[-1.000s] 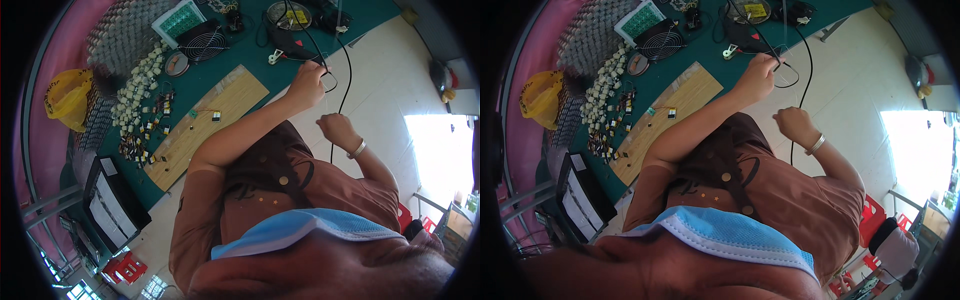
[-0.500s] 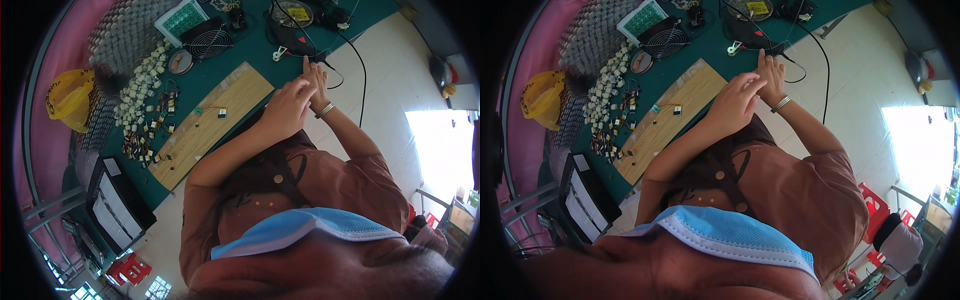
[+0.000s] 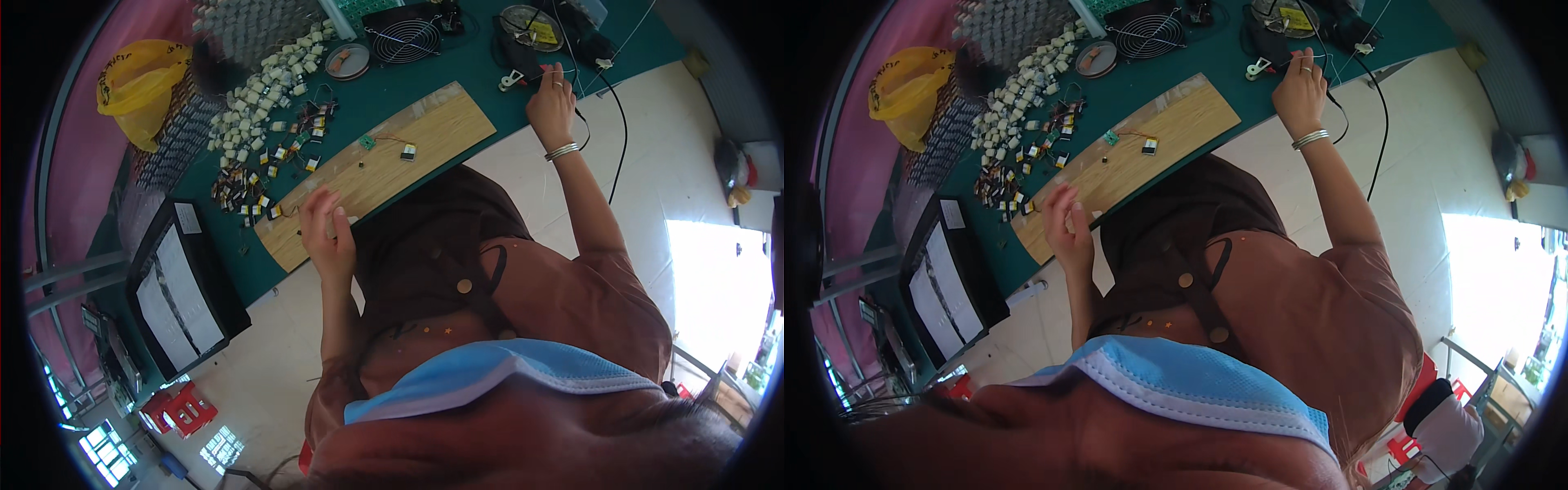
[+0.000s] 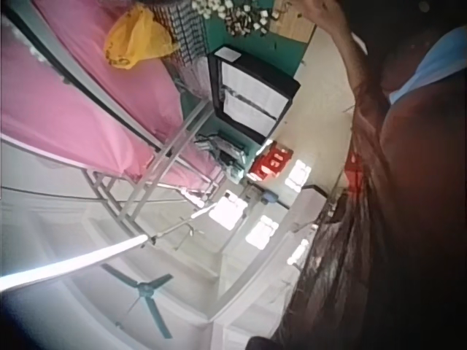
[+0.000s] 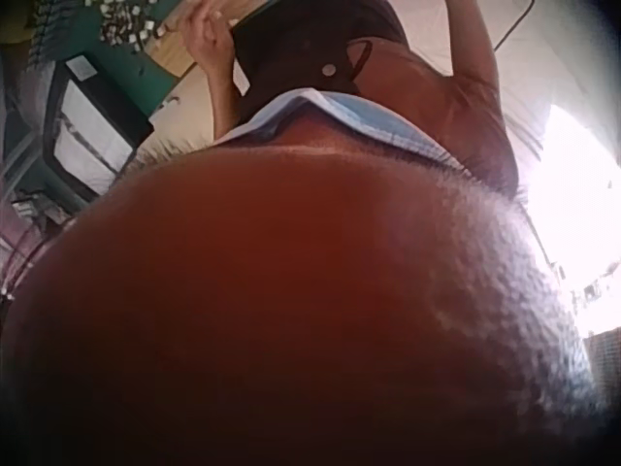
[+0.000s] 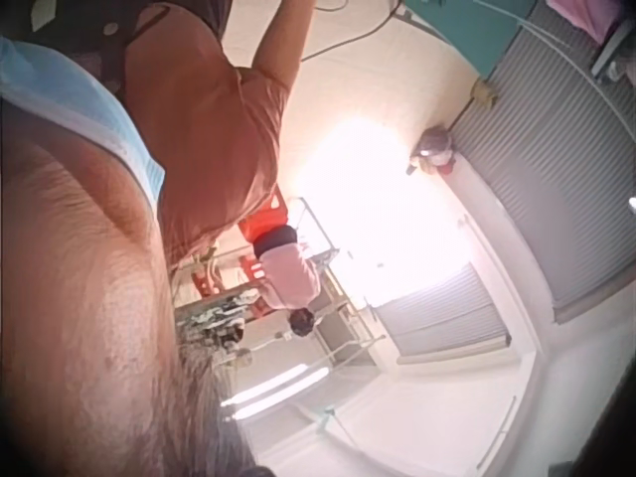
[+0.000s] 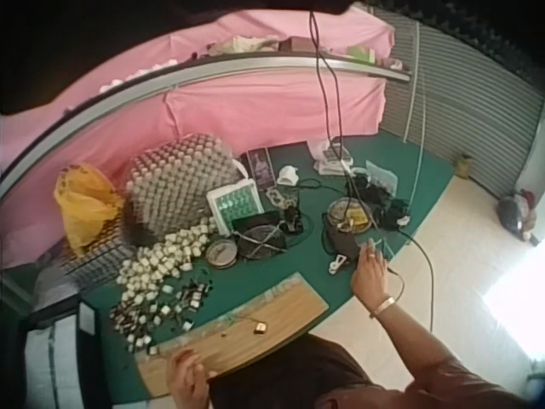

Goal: Applying glue to small circuit boards and batteries, and organizing them into protective plastic trays on an assembly line.

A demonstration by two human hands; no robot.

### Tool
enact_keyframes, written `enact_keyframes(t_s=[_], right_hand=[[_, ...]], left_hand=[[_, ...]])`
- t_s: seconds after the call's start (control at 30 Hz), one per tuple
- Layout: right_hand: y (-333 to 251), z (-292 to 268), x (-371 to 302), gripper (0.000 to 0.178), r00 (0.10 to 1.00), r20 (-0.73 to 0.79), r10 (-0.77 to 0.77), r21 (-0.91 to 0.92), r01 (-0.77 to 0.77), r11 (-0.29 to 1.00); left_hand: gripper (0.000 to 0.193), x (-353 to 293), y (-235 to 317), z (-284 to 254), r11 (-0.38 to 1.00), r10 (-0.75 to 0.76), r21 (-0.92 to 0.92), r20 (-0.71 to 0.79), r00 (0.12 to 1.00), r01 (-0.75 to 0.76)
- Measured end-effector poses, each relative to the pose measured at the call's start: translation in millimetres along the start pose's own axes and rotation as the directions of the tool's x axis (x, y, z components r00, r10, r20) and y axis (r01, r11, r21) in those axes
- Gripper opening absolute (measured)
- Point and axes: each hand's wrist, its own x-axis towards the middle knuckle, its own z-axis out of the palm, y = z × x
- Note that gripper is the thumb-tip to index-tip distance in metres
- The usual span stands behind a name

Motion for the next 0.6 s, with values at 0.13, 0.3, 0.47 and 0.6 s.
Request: enact_keyframes(t_s=[0.13,0.3,0.47,0.6], right_hand=[[0,25,13,0.067,0.972,-0.217,-0.095,0.022,0.102,0.995],[12,16,33,0.075,0.956,0.242,0.164,0.079,-0.188,0.979],[32,10,42,0.069,0.975,0.222,0.027,0.195,-0.072,0.978],[40,-17,22,0.061,0.991,0.124,-0.057,0.409,0.002,0.912]], left_hand=[[0.019,-25,-25,-17,0.979,-0.183,-0.114,-0.127,0.975,0.169],[0.019,-37,-31,-25,0.987,-0.157,-0.065,-0.164,0.974,0.148],[0.018,-32,-19,-27,0.985,-0.166,-0.067,-0.157,0.973,0.158],[0.018,-13,-10,-31,0.998,0.020,0.054,-0.078,0.997,-0.016]])
